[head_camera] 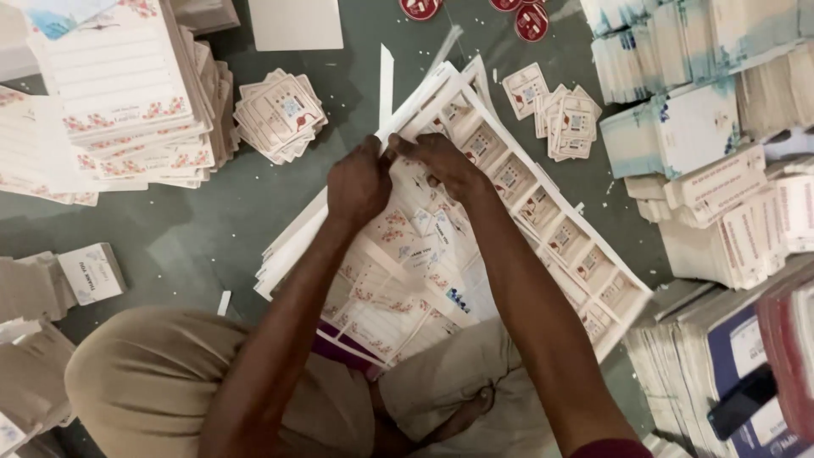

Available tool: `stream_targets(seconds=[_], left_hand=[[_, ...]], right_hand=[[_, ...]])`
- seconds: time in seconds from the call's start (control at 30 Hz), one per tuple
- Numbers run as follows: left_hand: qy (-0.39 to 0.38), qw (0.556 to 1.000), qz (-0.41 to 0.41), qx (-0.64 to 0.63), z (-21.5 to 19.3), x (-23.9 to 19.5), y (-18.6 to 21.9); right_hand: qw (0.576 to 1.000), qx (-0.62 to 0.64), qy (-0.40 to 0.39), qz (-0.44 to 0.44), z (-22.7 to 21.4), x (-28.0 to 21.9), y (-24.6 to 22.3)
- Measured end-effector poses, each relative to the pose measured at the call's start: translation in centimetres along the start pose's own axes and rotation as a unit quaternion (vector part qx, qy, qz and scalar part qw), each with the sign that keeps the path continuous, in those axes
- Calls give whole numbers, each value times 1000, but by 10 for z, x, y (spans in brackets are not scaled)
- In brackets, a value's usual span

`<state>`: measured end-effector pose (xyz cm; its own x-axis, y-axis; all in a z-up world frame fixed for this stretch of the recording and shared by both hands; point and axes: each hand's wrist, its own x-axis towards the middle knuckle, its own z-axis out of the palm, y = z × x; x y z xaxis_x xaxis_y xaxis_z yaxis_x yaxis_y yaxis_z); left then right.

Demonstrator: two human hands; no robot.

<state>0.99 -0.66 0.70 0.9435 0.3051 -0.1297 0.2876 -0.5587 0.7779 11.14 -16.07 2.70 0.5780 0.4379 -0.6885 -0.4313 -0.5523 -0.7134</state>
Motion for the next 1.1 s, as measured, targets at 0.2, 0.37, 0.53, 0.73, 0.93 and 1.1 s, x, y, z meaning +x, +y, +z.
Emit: stream_targets(seconds=[0.2,0.37,0.53,0.73,0.93,1.1], left_hand=[[-81,993,-86,-24,-25,2,24],[-131,954,-132,-235,6,14,-18],[-73,981,-97,-152,-29,0,4],[135,980,144,19,-9,-38,32],[11,984,84,157,8,-32,23],[-13,992,74,99,-4,-18,27]], right_hand=[[975,64,-45,-210,-3,26,42],[1000,-8,6,-16,-5,-7,8],[995,-13,21,-100,12,17,16],[996,0,77,34,10,35,43],[997,52,39,-44,16,22,22],[979,-182,71,49,11,40,-9]])
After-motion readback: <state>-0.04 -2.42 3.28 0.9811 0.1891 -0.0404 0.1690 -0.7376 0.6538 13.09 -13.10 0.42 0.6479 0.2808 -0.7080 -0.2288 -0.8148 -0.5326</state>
